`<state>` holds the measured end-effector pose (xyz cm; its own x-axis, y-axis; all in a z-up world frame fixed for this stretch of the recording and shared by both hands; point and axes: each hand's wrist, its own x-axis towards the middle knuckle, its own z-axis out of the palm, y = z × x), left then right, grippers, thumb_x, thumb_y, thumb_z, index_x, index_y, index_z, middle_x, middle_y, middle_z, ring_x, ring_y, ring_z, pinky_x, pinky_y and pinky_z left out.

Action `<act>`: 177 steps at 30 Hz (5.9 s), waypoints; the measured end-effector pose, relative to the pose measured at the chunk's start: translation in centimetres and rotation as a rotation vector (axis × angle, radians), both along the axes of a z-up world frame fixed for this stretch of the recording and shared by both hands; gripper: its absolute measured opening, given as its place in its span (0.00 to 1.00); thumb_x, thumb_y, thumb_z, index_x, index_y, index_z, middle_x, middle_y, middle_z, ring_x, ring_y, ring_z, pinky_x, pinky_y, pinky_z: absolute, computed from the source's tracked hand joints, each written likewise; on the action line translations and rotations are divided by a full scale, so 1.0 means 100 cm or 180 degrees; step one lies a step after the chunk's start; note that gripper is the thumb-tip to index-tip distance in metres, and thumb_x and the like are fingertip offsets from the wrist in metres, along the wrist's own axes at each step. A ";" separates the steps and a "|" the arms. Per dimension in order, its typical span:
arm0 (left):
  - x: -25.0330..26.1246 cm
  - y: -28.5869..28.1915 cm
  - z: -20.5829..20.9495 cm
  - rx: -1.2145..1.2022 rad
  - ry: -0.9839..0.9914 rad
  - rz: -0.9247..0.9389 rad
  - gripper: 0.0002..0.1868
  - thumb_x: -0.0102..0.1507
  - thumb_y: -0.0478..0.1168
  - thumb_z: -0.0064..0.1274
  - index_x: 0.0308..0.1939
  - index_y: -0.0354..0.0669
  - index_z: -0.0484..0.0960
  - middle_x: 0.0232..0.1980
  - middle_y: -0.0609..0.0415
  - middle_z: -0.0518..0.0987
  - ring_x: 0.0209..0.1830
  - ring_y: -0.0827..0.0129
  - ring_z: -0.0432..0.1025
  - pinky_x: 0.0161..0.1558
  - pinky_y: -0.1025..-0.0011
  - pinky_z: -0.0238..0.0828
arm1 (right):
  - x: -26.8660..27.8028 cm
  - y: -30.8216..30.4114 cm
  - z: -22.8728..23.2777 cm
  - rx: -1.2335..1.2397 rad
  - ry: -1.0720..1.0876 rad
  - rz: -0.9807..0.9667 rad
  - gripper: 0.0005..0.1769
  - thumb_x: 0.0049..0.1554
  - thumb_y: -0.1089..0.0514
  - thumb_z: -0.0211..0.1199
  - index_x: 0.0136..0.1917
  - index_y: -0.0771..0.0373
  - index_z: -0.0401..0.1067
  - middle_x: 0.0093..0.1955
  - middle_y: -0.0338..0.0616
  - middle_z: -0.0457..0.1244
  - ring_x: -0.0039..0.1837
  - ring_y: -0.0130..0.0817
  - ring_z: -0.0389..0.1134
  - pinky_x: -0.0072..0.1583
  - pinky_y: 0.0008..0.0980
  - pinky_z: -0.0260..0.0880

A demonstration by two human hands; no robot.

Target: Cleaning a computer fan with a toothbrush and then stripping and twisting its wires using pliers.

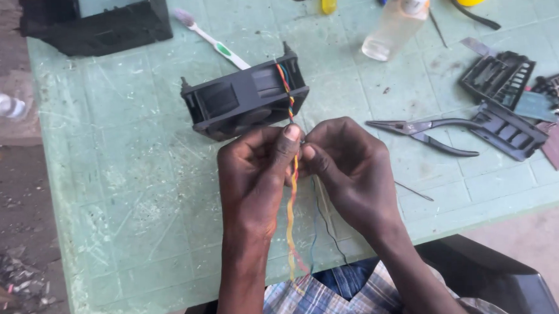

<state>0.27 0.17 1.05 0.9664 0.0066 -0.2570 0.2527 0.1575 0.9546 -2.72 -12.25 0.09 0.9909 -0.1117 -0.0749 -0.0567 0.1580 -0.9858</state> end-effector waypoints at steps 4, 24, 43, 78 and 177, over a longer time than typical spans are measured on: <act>0.000 -0.004 -0.006 -0.0577 0.0055 0.0067 0.11 0.63 0.41 0.61 0.30 0.37 0.82 0.21 0.54 0.76 0.17 0.79 0.62 0.26 0.79 0.62 | -0.003 0.004 0.002 -0.0732 -0.0387 -0.0291 0.07 0.60 0.59 0.67 0.46 0.65 0.72 0.41 0.40 0.68 0.43 0.25 0.69 0.46 0.22 0.71; 0.005 -0.013 -0.021 0.0175 -0.0554 0.0079 0.08 0.68 0.38 0.52 0.36 0.39 0.82 0.31 0.52 0.82 0.30 0.75 0.74 0.35 0.77 0.71 | 0.003 0.011 -0.005 0.0890 0.1271 -0.0693 0.20 0.66 0.50 0.58 0.47 0.74 0.72 0.28 0.40 0.57 0.24 0.23 0.58 0.25 0.20 0.55; 0.000 0.011 -0.001 0.0389 -0.0526 -0.0382 0.08 0.66 0.40 0.51 0.36 0.42 0.83 0.25 0.54 0.80 0.21 0.75 0.71 0.27 0.75 0.72 | -0.038 -0.021 0.051 0.0481 0.2125 0.0724 0.27 0.66 0.43 0.54 0.34 0.65 0.73 0.17 0.39 0.50 0.18 0.26 0.48 0.22 0.27 0.45; -0.012 -0.001 -0.002 -0.0096 -0.0629 -0.0153 0.09 0.68 0.36 0.53 0.39 0.35 0.86 0.33 0.49 0.85 0.37 0.75 0.75 0.45 0.70 0.80 | -0.011 0.005 0.023 0.1485 0.1218 -0.0546 0.17 0.67 0.51 0.59 0.46 0.69 0.67 0.29 0.38 0.56 0.24 0.18 0.52 0.25 0.14 0.49; -0.023 -0.005 -0.013 -0.0160 0.0046 0.0014 0.06 0.63 0.36 0.60 0.34 0.36 0.84 0.29 0.54 0.83 0.28 0.74 0.76 0.35 0.74 0.75 | -0.041 -0.029 0.004 -0.1258 0.0707 -0.0009 0.26 0.60 0.40 0.57 0.35 0.61 0.81 0.24 0.37 0.65 0.27 0.23 0.62 0.31 0.25 0.61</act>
